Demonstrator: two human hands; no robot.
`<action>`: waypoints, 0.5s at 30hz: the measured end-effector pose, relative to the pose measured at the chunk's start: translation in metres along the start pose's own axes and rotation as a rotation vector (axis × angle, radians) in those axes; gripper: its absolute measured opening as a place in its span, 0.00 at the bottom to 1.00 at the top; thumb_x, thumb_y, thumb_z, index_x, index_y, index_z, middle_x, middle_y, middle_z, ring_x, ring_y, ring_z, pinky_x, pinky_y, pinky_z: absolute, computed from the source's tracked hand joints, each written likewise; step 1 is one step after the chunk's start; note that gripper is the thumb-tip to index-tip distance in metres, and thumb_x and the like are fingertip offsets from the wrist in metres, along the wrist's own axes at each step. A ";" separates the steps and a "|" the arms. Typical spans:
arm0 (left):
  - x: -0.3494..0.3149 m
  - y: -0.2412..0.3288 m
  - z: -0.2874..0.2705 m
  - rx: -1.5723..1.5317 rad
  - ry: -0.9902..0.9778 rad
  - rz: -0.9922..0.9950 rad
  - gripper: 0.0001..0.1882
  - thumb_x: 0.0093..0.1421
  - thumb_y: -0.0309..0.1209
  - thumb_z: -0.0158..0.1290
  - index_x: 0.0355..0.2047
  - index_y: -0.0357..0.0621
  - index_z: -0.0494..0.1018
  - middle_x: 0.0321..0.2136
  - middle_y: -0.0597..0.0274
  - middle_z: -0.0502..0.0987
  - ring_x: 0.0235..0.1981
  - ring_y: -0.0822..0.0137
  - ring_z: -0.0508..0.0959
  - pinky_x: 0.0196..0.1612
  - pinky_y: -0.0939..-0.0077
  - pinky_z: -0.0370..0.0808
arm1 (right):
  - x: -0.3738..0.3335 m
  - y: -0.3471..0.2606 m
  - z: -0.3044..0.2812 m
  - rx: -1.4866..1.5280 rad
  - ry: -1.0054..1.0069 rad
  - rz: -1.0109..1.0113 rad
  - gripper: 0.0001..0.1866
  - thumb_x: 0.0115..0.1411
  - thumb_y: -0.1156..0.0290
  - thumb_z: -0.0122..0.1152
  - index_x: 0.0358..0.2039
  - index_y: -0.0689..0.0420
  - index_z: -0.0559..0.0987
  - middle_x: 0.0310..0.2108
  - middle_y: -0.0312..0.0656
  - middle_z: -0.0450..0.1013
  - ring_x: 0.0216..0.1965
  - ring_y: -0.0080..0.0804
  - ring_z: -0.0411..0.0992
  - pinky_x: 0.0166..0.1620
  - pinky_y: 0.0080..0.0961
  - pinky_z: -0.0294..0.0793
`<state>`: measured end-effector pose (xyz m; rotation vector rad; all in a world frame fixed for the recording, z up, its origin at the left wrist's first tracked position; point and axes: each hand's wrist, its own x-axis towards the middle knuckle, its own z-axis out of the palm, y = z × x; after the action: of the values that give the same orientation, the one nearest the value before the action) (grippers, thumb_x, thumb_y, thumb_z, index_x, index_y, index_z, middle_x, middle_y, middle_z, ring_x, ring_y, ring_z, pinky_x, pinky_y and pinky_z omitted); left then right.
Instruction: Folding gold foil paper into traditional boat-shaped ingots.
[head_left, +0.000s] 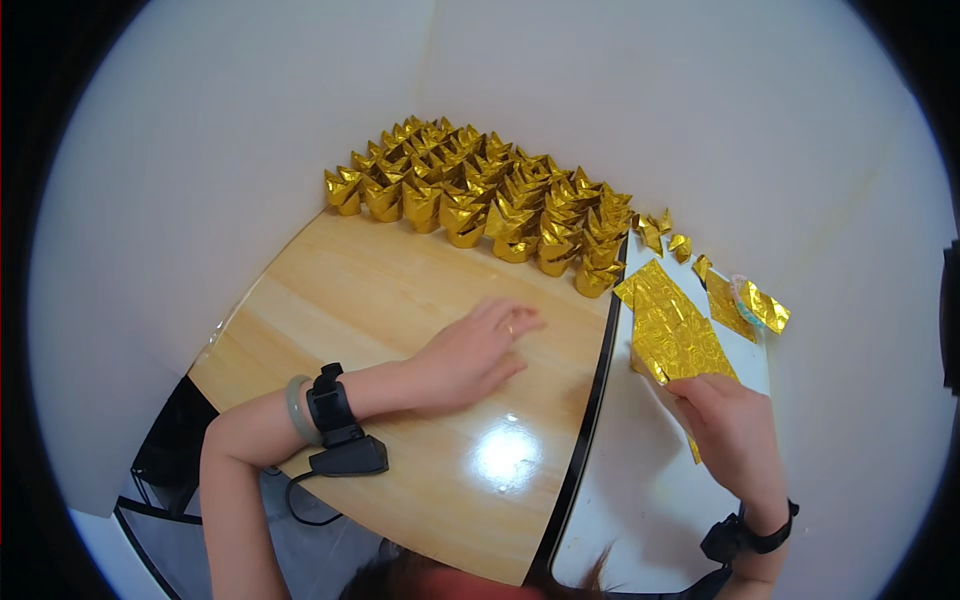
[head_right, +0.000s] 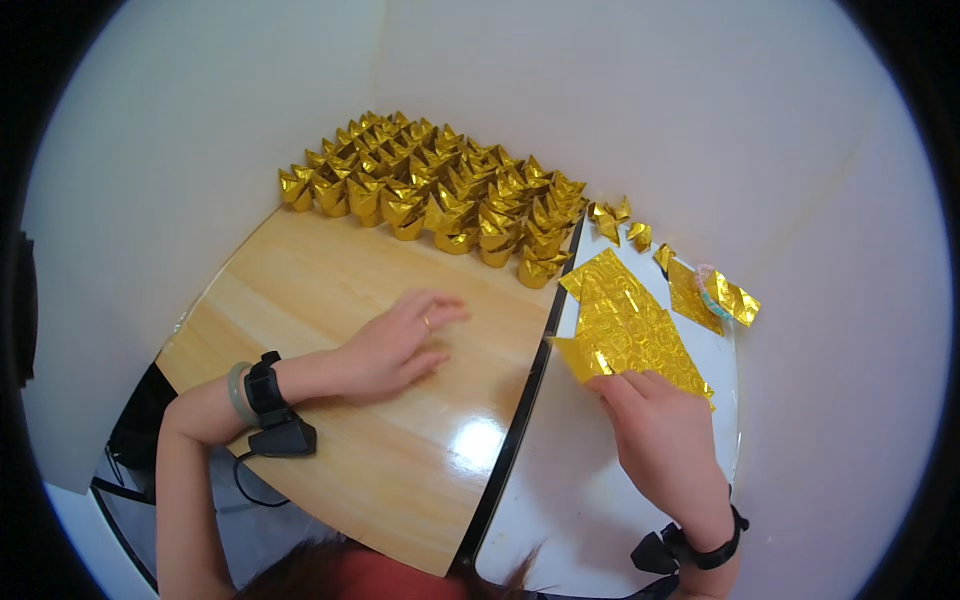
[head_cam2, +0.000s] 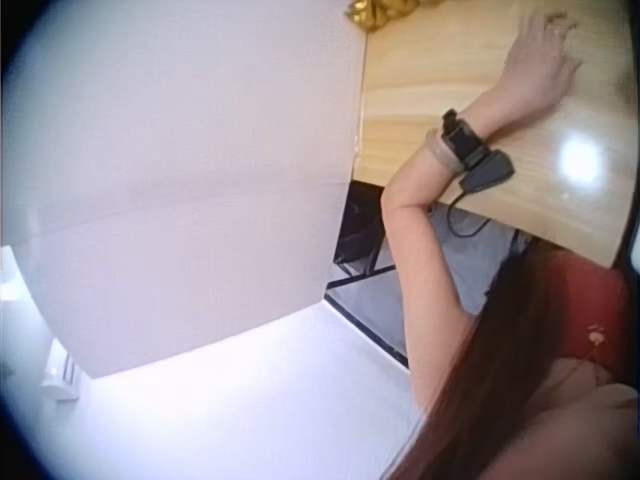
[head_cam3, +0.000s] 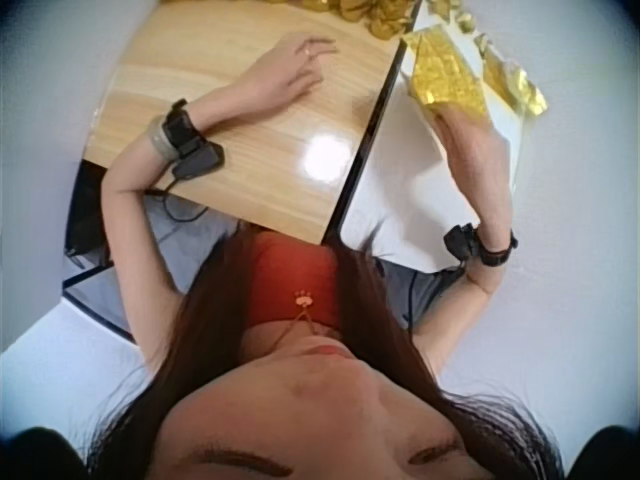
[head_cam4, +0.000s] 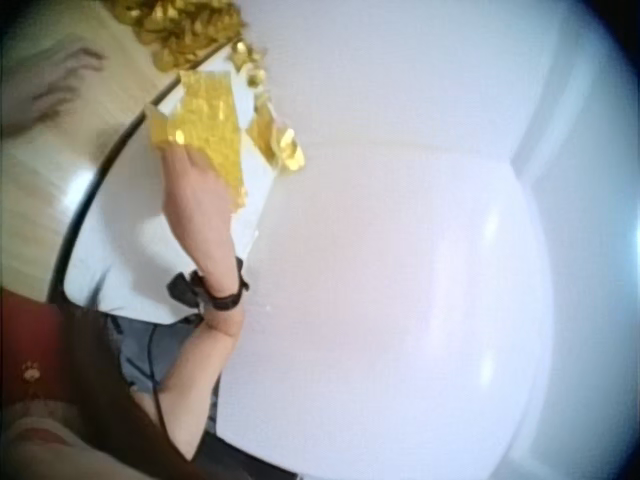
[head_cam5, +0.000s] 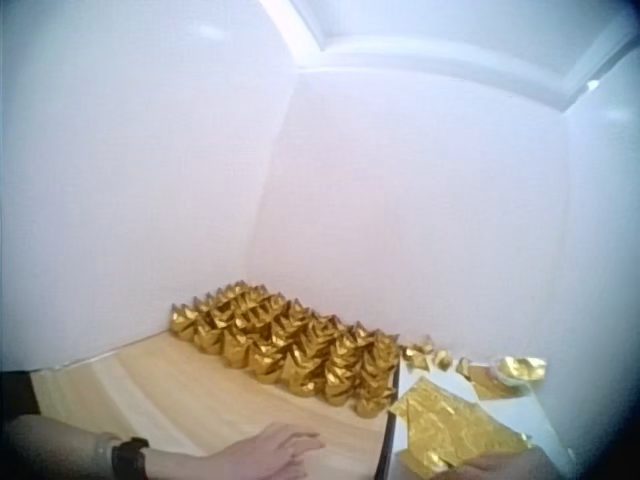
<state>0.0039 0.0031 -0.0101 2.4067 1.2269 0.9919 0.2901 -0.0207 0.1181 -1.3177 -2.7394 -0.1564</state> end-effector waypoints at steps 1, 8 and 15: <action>0.002 0.000 -0.001 -0.001 -0.004 -0.005 0.21 0.58 0.29 0.52 0.52 0.44 0.64 0.53 0.51 0.63 0.54 0.51 0.64 0.57 0.62 0.62 | 0.006 -0.004 -0.006 0.223 0.062 -0.086 0.06 0.54 0.77 0.57 0.33 0.58 0.77 0.27 0.40 0.75 0.31 0.34 0.75 0.34 0.28 0.74; 0.009 -0.001 -0.011 -0.058 0.420 0.068 0.20 0.55 0.23 0.51 0.50 0.43 0.66 0.49 0.51 0.65 0.52 0.51 0.65 0.58 0.60 0.59 | 0.089 0.024 0.060 0.813 -0.210 -0.018 0.11 0.59 0.75 0.56 0.42 0.63 0.76 0.32 0.35 0.76 0.33 0.18 0.70 0.39 0.20 0.71; 0.004 -0.020 0.004 -0.046 -0.147 0.325 0.15 0.57 0.29 0.52 0.44 0.40 0.72 0.49 0.55 0.69 0.52 0.55 0.68 0.55 0.64 0.65 | 0.123 0.018 0.109 0.791 -0.172 -0.099 0.13 0.58 0.74 0.58 0.44 0.60 0.76 0.35 0.40 0.76 0.35 0.27 0.73 0.42 0.24 0.72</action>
<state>-0.0042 0.0184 -0.0213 2.6412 0.7701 0.8930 0.2234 0.1004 0.0276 -0.9839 -2.5221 0.9646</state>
